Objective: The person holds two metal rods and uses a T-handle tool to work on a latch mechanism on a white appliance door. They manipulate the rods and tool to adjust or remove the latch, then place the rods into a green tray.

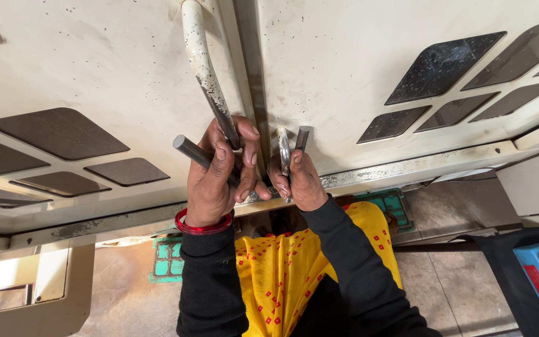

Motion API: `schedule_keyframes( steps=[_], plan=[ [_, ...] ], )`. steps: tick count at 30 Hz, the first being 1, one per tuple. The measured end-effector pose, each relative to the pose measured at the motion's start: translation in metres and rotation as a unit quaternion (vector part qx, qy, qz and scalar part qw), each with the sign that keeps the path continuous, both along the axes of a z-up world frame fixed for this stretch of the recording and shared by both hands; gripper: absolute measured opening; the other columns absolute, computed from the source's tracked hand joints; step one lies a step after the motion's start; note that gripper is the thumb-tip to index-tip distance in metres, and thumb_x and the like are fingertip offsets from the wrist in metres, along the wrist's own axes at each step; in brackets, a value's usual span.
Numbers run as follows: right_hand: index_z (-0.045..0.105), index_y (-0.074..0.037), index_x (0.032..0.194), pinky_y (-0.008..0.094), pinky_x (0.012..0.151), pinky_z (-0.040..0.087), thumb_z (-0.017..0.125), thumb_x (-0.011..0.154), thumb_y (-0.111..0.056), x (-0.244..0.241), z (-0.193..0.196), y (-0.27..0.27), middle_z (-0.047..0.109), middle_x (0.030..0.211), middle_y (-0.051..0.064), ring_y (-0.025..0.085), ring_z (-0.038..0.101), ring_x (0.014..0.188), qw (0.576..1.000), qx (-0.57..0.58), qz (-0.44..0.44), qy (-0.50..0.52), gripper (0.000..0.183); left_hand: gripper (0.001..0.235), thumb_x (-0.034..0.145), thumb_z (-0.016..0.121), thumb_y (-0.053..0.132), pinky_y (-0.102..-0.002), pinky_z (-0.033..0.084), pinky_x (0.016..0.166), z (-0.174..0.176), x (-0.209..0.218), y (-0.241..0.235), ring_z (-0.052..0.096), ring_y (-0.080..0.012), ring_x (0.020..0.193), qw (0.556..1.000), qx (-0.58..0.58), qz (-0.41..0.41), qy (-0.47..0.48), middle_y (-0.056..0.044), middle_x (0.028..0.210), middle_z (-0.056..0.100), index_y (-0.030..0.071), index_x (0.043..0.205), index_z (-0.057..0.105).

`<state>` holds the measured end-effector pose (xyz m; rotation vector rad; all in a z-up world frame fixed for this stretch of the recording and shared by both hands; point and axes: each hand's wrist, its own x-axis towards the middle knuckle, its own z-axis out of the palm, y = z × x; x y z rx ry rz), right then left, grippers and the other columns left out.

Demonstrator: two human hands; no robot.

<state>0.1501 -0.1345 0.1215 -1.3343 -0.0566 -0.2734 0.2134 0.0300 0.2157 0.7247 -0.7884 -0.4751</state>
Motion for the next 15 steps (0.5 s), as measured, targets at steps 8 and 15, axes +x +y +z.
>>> schedule_keyframes(
  steps=[8, 15],
  plan=[
    [0.047, -0.01, 0.065, 0.025, 0.045, 0.034, 0.043, 0.087, -0.088, 0.0005, -0.0035, -0.0013, 0.041, 0.054, -0.002, 0.009, 0.041, 0.045, 1.0, 0.005, 0.005, 0.001, 0.081, 0.053, 0.11, 0.055, 0.047, -0.028, 0.059, 0.055, -0.0007, -0.0001, 0.0003, 0.047, -0.0059, 0.054, 1.0, -0.001, -0.001, 0.002, -0.007, 0.095, 0.05, -0.003, 0.127, 0.049],
    [0.046, -0.011, 0.064, 0.025, 0.045, 0.035, 0.042, 0.089, -0.088, 0.0008, -0.0036, -0.0003, 0.042, 0.054, -0.002, 0.009, 0.041, 0.045, 1.0, 0.003, 0.007, -0.003, 0.081, 0.053, 0.111, 0.054, 0.048, -0.027, 0.059, 0.057, 0.0007, -0.0007, 0.0033, 0.045, -0.0056, 0.055, 1.0, 0.01, -0.005, -0.002, -0.006, 0.095, 0.049, -0.002, 0.128, 0.048]
  ],
)
